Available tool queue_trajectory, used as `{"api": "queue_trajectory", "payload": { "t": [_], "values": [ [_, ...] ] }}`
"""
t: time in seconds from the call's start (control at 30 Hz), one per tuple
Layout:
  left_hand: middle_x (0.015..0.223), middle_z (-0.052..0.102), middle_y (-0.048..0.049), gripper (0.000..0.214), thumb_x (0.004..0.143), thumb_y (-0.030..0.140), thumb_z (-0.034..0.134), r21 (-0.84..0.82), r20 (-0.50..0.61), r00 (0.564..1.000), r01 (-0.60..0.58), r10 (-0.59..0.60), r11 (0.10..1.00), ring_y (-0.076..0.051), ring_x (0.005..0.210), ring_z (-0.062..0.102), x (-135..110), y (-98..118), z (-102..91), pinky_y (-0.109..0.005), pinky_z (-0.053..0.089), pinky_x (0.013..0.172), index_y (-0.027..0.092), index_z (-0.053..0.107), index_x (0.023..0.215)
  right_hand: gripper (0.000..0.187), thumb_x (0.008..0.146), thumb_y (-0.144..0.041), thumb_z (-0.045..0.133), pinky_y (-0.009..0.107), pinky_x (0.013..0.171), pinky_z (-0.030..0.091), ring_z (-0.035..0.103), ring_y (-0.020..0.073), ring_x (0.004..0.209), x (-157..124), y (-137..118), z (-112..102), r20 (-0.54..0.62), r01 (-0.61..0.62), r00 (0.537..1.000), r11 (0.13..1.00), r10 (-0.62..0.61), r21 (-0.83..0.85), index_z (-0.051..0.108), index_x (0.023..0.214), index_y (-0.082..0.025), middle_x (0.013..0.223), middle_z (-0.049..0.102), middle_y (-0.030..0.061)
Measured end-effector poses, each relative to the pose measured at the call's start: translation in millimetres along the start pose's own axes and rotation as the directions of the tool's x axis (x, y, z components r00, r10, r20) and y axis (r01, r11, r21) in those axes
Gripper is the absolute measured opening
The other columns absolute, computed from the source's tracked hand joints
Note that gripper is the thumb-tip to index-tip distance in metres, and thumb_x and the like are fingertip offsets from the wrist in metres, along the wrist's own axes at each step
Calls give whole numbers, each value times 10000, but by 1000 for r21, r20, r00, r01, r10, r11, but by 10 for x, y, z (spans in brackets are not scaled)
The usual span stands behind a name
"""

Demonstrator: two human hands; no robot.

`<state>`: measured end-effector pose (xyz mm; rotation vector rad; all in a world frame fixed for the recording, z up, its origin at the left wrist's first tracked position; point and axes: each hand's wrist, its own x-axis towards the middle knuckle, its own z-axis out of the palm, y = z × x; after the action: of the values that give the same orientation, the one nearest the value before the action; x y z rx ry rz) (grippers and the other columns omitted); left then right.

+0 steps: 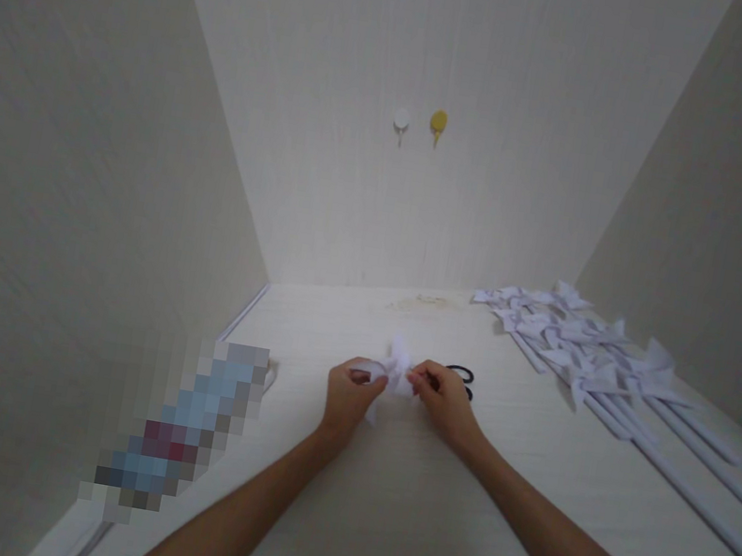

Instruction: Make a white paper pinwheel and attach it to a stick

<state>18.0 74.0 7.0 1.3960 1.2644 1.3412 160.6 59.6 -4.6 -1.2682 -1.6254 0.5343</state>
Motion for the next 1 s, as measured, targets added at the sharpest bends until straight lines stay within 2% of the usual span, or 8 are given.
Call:
{"api": "queue_trajectory", "payload": {
  "t": [0.17, 0.3, 0.43, 1.0],
  "values": [
    [473, 599, 3, 77, 476, 98, 624, -40, -19, 999, 29, -30, 999, -118, 428, 542, -4, 23, 1, -185, 386, 384, 115, 602, 548, 167, 717, -225, 481, 192, 446, 278, 394, 85, 449, 4, 20, 9, 38, -26, 999, 996, 23, 81, 510, 570, -149, 469, 455, -35],
    [482, 606, -3, 69, 484, 114, 632, -48, 2, 1000, 22, -22, 999, -115, 431, 545, -4, 6, 2, -183, 392, 387, 116, 602, 546, 172, 711, -224, 483, 193, 446, 277, 394, 84, 448, 9, 28, 26, 76, -18, 997, 996, 11, 84, 510, 559, -148, 471, 457, -33],
    [495, 611, -4, 69, 481, 112, 633, -53, 21, 1000, 14, -13, 998, -112, 438, 549, 4, -10, 4, -182, 398, 396, 118, 596, 539, 179, 701, -216, 482, 194, 442, 270, 383, 82, 439, 13, 32, 34, 72, -34, 997, 998, 29, 59, 498, 536, -149, 456, 442, -36],
    [513, 615, 12, 160, 465, 97, 645, -107, 42, 999, 23, -19, 994, -110, 472, 566, 11, -36, 12, -181, 435, 444, 126, 587, 611, 190, 706, -238, 473, 186, 408, 248, 362, 71, 415, 22, 7, 29, 104, -112, 990, 985, 99, 129, 487, 538, -150, 440, 406, -49]
  ]
}}
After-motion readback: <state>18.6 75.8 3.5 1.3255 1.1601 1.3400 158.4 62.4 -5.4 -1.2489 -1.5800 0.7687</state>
